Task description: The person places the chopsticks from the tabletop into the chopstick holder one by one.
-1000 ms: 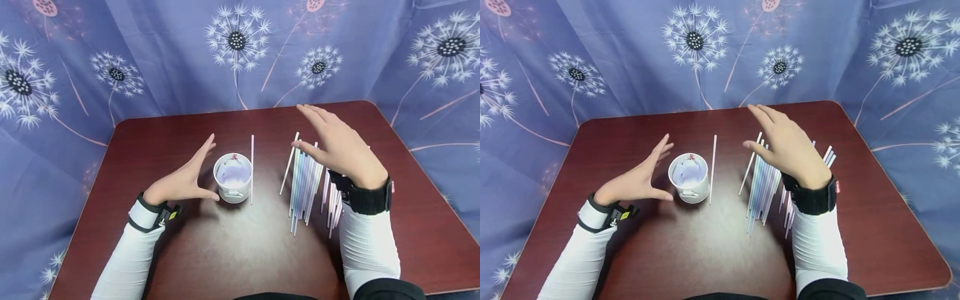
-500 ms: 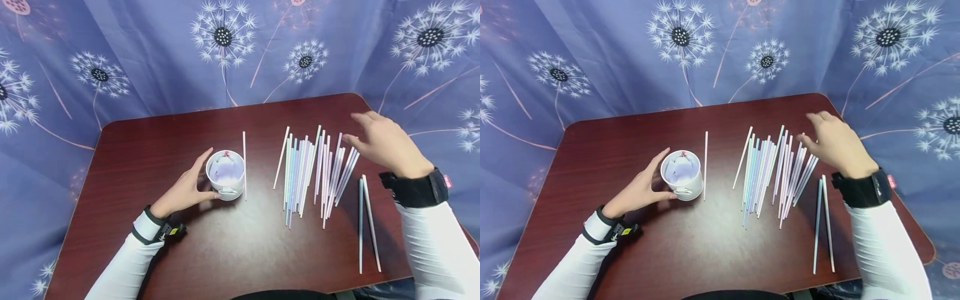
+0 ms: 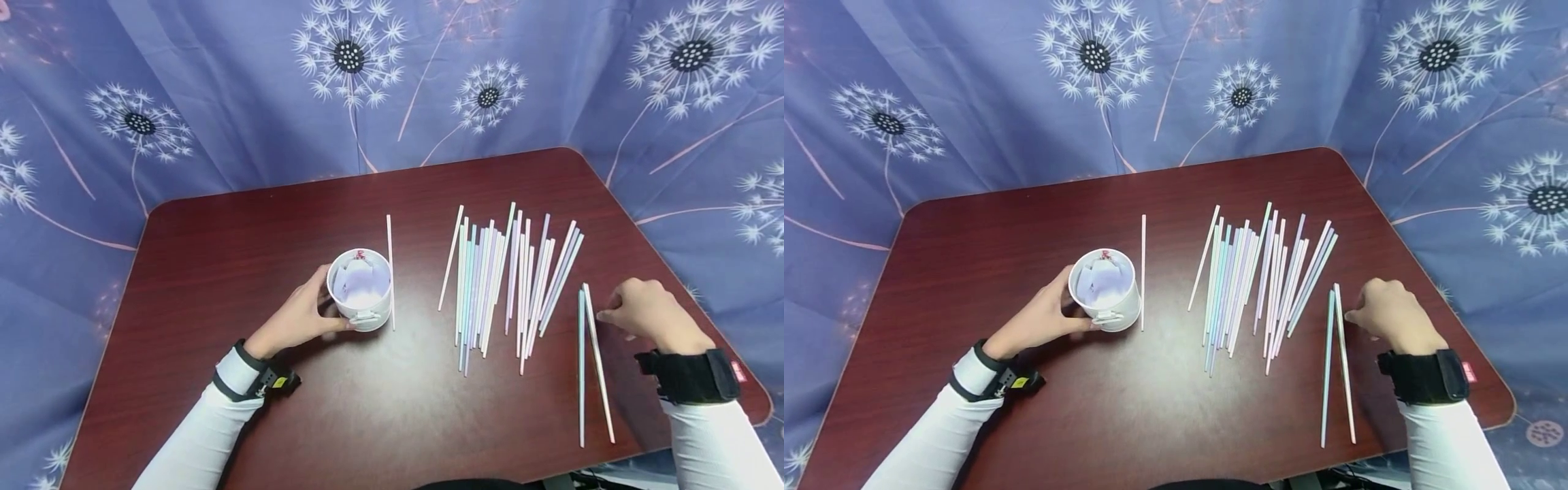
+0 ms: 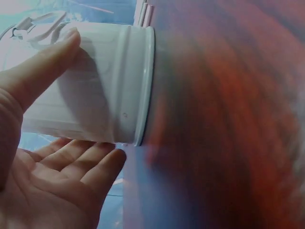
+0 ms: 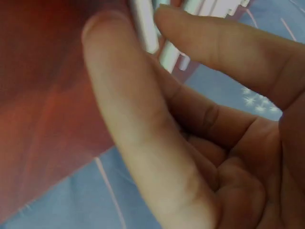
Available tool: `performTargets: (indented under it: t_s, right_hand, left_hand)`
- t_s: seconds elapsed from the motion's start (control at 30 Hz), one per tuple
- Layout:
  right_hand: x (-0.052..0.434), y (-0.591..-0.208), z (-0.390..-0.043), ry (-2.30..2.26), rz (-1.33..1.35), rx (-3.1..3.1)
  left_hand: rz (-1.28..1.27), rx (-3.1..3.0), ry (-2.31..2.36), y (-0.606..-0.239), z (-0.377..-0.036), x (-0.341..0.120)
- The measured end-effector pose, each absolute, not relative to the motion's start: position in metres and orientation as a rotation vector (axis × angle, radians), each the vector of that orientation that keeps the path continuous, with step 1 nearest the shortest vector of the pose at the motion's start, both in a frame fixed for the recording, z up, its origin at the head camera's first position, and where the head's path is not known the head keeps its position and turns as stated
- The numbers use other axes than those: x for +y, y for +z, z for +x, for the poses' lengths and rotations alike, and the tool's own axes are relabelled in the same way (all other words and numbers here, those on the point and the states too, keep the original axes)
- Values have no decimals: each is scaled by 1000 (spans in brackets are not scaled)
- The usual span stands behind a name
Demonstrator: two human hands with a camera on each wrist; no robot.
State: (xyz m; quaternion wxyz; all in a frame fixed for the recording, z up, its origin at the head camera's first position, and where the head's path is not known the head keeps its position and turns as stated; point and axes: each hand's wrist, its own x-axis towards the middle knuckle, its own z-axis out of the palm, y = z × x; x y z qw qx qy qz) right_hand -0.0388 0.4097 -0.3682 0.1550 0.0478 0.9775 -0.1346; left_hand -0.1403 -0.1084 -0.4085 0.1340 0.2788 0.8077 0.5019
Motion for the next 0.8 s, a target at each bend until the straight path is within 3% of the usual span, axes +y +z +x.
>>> performTargets:
  t_s: [0.2,0.43,0.8]
  right_hand:
    - [405,-378,-37,-428,213,2722]
    - [402,-380,-35,-454,218,2672]
    - [394,-382,-39,-464,293,2659]
  left_hand:
    - [825,2449,1418,-425,-145,-104]
    - [678,2389,1558,-439,-142,-90]
    - [902,2263,1531,-440,-152,-100]
